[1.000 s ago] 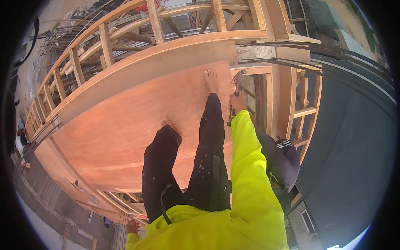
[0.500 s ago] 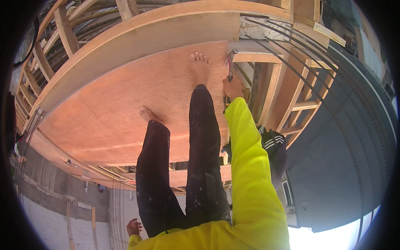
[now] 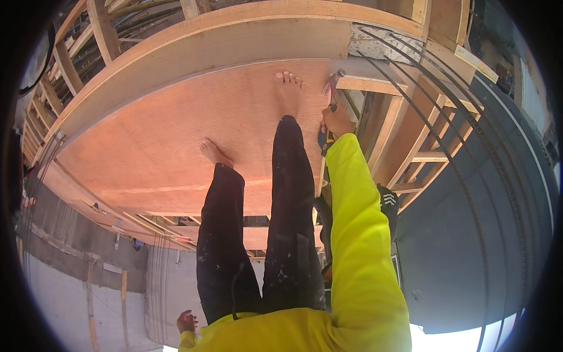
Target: The person installs plywood sheets onto a roof frame, using a hammer to drive nails and a pencil to mark cut lines. They position and secure multiple sheets, occasionally moving around the roof and using a hand saw to trim pieces.
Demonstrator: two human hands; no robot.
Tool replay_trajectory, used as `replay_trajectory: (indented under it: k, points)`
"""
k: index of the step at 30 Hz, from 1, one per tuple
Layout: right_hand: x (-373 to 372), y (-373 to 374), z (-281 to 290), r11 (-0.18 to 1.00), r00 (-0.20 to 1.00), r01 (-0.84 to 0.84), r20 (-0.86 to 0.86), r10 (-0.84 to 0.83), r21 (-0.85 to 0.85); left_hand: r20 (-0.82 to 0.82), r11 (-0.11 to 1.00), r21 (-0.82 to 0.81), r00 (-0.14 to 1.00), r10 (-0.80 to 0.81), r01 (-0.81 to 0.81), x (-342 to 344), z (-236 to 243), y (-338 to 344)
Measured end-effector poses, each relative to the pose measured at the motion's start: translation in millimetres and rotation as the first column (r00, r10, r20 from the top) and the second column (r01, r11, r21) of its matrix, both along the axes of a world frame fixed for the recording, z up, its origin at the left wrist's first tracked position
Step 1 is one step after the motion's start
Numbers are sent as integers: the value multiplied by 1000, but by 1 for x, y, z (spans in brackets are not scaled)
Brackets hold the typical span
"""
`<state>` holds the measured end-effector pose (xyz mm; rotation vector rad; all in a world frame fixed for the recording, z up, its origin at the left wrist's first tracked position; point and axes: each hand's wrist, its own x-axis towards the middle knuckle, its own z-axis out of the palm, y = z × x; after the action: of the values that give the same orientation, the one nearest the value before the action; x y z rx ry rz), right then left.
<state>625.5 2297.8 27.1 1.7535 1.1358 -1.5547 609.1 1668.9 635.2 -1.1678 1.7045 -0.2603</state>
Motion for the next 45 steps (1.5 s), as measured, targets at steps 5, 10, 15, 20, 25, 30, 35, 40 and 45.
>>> replay_trajectory:
  k: [5,10,15,20,25,30,35,40,45]
  points:
    - [16,10,6,955,959,-283,38,281,93,38,999,-13,999,-30,31,-8,13,18]
    - [42,-1,129,785,785,-618,71,615,27,44,991,61,992,-118,115,-2,-30,35]
    - [59,24,371,997,999,34,41,-32,-75,-338,791,494,918,-208,361,-27,-165,34]
    - [-35,-1,498,970,980,-112,-188,71,-217,-399,430,884,772,494,182,-130,-225,287]
    - [-86,-91,581,912,907,-272,-399,137,-307,143,-61,979,437,888,-196,-180,-131,363]
    - [-134,-184,620,793,793,-514,-535,293,-327,61,-59,997,50,997,-49,-183,-71,266]
    - [-180,-290,650,721,728,-611,-590,348,-328,65,-45,989,-134,989,143,-177,-53,145]
    - [-231,-416,667,730,727,-571,-644,237,-375,-345,341,907,-27,938,248,-166,-17,15]
    - [-294,-479,639,707,581,-707,-592,558,-27,-370,404,912,-283,885,69,-154,-48,-130]
